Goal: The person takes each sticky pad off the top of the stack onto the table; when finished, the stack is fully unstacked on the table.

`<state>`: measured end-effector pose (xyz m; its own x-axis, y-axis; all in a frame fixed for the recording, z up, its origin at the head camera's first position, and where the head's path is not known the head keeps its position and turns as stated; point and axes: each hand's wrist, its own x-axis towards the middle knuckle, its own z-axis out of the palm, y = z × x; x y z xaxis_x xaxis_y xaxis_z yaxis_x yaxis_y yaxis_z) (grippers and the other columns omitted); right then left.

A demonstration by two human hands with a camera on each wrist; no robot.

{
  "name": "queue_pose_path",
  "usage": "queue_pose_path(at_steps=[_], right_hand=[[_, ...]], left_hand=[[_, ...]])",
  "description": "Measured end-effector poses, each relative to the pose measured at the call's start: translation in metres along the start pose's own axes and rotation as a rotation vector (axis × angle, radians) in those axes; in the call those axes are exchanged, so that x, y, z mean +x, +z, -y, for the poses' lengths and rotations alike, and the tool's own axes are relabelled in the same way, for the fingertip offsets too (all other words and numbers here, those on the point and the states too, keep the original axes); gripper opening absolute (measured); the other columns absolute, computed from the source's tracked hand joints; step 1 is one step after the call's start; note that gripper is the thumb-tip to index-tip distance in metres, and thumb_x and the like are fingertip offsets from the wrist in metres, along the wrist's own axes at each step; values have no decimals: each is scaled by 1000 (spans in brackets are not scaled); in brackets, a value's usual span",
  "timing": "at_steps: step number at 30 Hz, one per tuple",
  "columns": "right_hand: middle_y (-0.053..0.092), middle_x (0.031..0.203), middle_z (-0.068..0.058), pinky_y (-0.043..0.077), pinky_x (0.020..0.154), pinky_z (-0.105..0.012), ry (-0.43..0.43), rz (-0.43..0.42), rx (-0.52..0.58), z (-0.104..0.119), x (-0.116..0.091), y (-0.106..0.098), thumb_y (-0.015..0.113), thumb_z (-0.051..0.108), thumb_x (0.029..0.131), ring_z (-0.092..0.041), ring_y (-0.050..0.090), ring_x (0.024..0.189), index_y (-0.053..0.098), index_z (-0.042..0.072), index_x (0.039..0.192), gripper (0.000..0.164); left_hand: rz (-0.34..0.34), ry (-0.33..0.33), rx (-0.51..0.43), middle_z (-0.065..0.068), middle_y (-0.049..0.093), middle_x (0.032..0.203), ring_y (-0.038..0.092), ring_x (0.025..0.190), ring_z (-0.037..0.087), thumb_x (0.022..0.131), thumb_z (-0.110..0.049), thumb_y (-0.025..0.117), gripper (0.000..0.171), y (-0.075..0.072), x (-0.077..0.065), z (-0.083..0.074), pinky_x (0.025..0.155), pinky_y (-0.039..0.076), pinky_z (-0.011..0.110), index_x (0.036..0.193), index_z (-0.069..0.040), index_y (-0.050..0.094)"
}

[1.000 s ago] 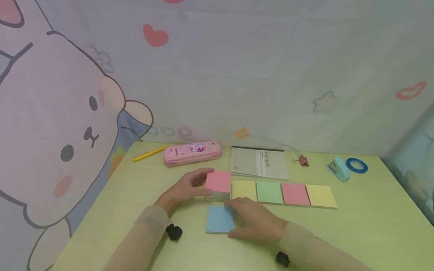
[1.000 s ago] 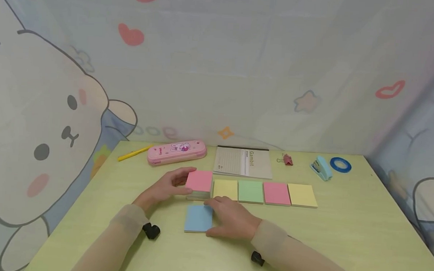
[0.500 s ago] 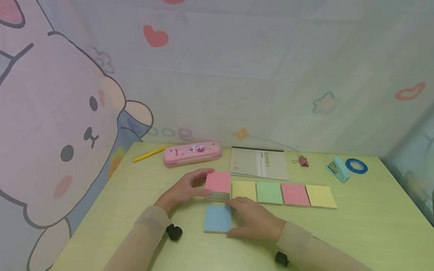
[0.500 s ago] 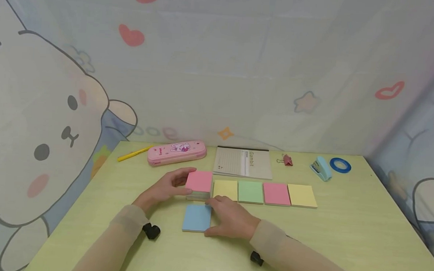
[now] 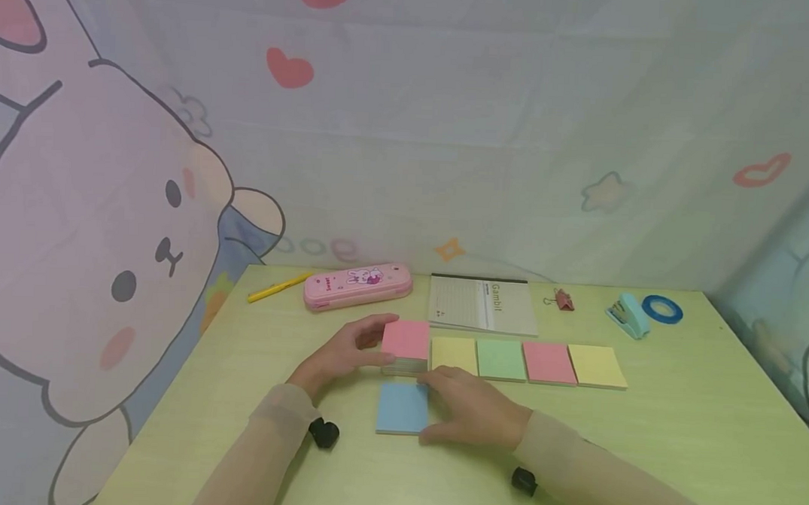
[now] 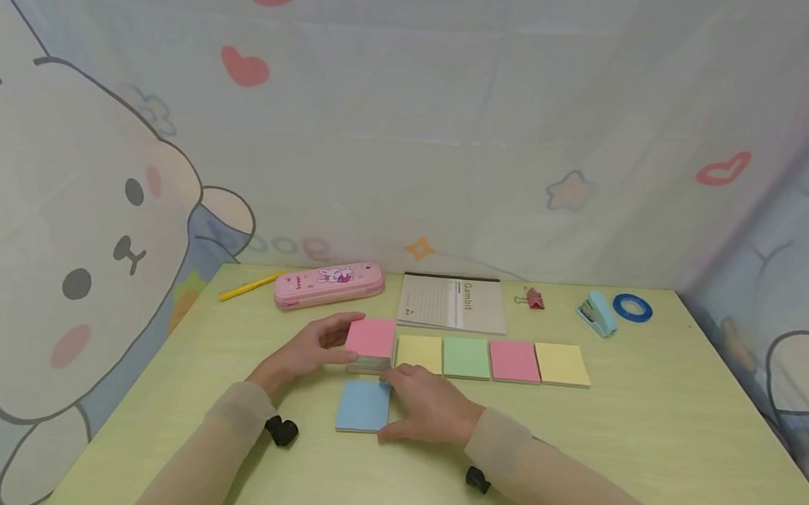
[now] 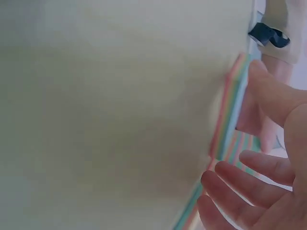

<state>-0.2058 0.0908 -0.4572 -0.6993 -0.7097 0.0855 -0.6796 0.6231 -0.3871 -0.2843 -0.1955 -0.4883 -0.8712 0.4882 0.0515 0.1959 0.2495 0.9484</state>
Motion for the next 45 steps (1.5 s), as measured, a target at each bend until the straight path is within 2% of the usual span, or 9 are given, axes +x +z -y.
queue_pose_path(at_steps=[4, 8, 12, 20, 26, 32, 37, 40, 45], right_hand=[[68, 133, -6, 55, 104, -45, 40, -24, 45, -2, 1, -16, 80, 48, 92, -23, 64, 122, 61, 7, 143, 68], [67, 133, -10, 57, 100, -46, 71, -115, 82, -10, 11, -31, 78, 43, 96, -27, 65, 119, 61, 6, 141, 60], [62, 143, -14, 52, 110, -48, 42, -162, 58, -18, 28, -37, 79, 40, 95, -32, 60, 131, 57, 2, 145, 67], [42, 162, -22, 35, 124, -52, 34, -83, 64, -18, 63, -28, 78, 50, 94, -39, 39, 151, 44, -2, 156, 88], [53, 153, -15, 44, 118, -47, 60, -49, 51, -17, 75, -21, 75, 51, 95, -31, 51, 141, 46, 6, 157, 81], [58, 148, -16, 45, 118, -46, 33, -59, 20, -24, 71, -21, 79, 36, 96, -33, 53, 137, 52, 3, 152, 70], [62, 142, -12, 46, 116, -45, 23, -78, -24, -37, 59, -26, 82, 33, 93, -30, 56, 133, 58, 4, 146, 64], [65, 140, -10, 47, 115, -47, 35, -99, -27, -44, 48, -30, 84, 33, 90, -30, 57, 132, 62, 5, 142, 64], [68, 134, -9, 51, 110, -50, 39, -161, 56, -55, 19, -36, 87, 29, 86, -31, 61, 127, 65, 4, 135, 60]], left_hand=[[2, 0, 5, 6, 54, 155, 54, 141, 29, 93, -10, 81, 74, -1, 0, -1, 125, 34, 49, 158, -9, 47], [5, 0, 4, 6, 55, 155, 54, 141, 29, 93, -10, 81, 74, -2, 0, -1, 125, 34, 49, 158, -10, 47], [11, 1, -3, 5, 55, 154, 54, 141, 28, 93, -11, 81, 72, -2, 1, 1, 125, 34, 50, 157, -13, 48], [22, -9, 19, 2, 51, 158, 49, 146, 27, 93, -21, 82, 80, -4, 0, 5, 126, 32, 50, 162, -18, 42], [22, -10, 27, 4, 53, 156, 49, 146, 27, 90, -21, 86, 85, -4, 0, 4, 127, 32, 50, 162, -18, 40], [20, -42, 49, -2, 51, 158, 48, 146, 26, 89, -26, 87, 80, -4, -1, 3, 125, 35, 48, 158, -22, 47], [20, -55, 35, 1, 52, 156, 48, 146, 29, 89, -24, 87, 76, -3, -2, 4, 125, 36, 47, 155, -22, 51], [26, -48, 25, 4, 54, 155, 50, 145, 29, 90, -20, 86, 77, -2, -1, 4, 124, 37, 47, 156, -17, 49], [30, -36, 16, 7, 55, 154, 51, 144, 29, 90, -17, 85, 79, -2, 0, 4, 123, 38, 47, 158, -12, 46]])
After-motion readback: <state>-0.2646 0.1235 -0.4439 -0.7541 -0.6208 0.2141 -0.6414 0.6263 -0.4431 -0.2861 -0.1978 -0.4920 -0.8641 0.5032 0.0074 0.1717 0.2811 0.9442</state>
